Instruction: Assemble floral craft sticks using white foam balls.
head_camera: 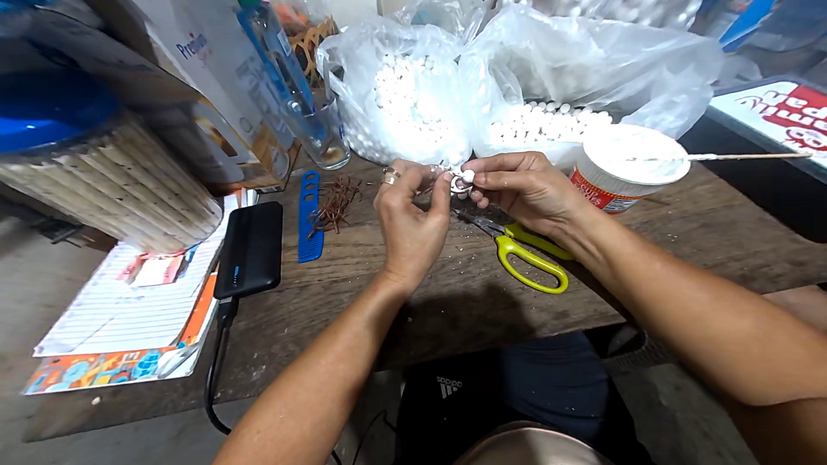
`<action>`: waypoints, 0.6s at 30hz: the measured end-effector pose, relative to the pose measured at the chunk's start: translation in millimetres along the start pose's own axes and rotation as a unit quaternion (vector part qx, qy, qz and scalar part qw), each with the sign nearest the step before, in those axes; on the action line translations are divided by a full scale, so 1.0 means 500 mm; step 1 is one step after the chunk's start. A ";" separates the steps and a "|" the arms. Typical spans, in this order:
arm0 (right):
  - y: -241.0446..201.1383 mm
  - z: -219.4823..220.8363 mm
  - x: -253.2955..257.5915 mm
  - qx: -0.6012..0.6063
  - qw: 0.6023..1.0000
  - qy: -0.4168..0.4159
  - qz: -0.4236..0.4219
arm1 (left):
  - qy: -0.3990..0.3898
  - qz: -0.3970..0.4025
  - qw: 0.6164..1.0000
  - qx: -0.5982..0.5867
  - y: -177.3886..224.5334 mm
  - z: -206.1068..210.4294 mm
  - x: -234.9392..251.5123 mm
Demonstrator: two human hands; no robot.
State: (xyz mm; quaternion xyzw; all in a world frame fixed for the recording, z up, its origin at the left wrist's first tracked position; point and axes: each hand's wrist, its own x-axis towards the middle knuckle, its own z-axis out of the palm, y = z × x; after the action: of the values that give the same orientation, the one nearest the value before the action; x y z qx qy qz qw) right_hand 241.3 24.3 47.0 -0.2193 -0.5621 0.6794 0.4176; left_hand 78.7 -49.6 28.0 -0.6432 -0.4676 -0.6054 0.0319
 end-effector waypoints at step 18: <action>0.003 -0.003 -0.001 -0.013 1.000 -0.010 -0.020 | 0.007 0.025 1.000 0.011 0.001 0.001 -0.001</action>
State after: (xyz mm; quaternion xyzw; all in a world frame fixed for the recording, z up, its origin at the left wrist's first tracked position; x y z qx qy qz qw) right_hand 242.2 24.6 45.2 -0.2063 -0.5795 0.6656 0.4226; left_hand 79.2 -49.9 27.7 -0.6502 -0.4575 -0.6038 0.0574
